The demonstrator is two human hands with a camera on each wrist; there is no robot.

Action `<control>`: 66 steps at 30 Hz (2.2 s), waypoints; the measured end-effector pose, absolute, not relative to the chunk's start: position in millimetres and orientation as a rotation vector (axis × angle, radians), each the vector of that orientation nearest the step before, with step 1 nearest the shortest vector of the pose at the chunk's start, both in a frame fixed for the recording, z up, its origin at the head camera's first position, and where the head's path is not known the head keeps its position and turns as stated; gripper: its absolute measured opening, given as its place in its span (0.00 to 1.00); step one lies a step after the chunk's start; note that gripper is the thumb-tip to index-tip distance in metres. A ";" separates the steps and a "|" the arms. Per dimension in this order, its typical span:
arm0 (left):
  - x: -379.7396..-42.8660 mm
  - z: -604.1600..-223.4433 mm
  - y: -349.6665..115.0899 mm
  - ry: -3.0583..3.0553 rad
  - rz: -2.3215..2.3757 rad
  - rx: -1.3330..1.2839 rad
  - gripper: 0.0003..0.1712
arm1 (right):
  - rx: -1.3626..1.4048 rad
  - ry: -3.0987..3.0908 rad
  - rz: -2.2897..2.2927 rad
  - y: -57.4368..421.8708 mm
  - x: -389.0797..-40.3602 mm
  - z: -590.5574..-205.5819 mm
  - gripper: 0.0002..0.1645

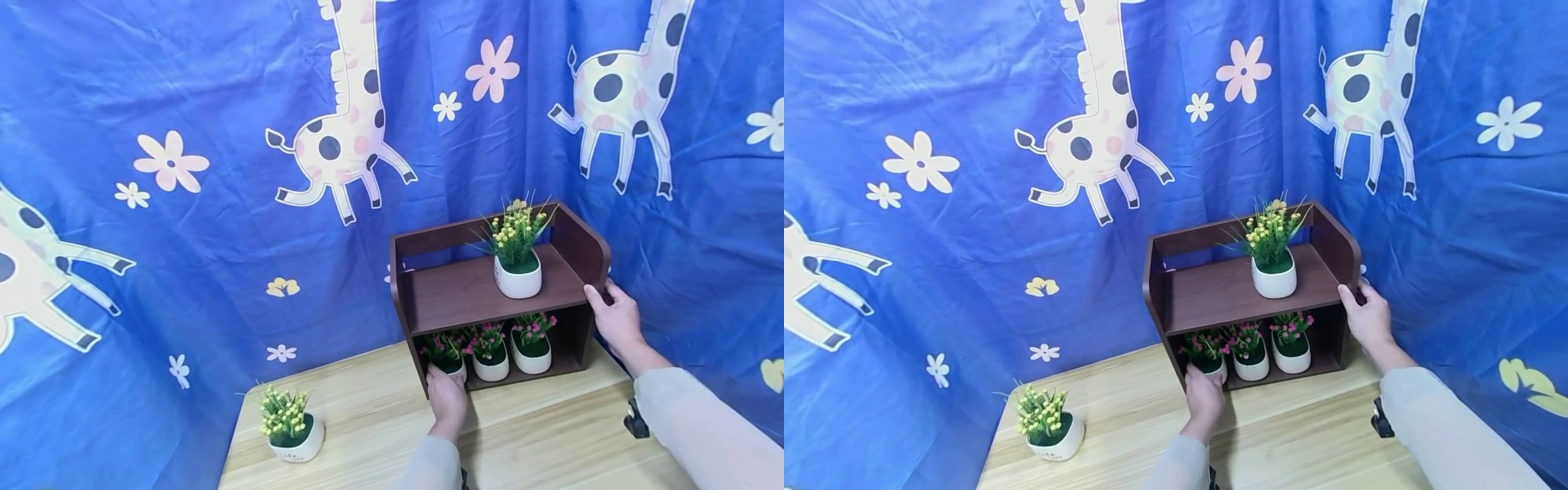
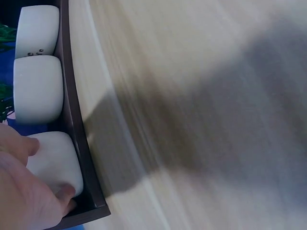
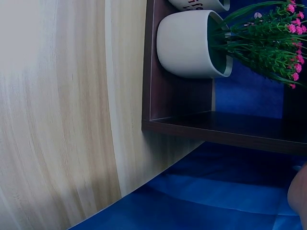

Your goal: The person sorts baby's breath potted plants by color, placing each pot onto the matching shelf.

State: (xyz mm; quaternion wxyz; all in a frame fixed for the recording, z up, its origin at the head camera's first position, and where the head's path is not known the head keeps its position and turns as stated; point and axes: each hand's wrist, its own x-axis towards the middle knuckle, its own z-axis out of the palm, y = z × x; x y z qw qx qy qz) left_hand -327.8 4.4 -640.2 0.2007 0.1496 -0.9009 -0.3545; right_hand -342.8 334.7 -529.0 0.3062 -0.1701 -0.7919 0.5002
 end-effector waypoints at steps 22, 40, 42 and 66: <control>-307.8 -647.9 -3.1 -2.524 -0.910 0.269 0.49 | -0.489 -2.118 1.321 336.5 -344.6 -529.1 0.28; -282.9 -657.5 -37.7 -2.484 -0.871 0.232 0.22 | -0.434 -2.095 1.337 336.9 -343.3 -530.1 0.26; -279.0 -657.5 -40.2 -2.461 -0.892 0.250 0.23 | -0.436 -2.096 1.341 337.0 -342.9 -530.1 0.27; -242.7 -666.7 -114.7 -2.453 -0.967 0.546 0.24 | -0.462 -2.129 1.321 338.7 -342.8 -528.2 0.29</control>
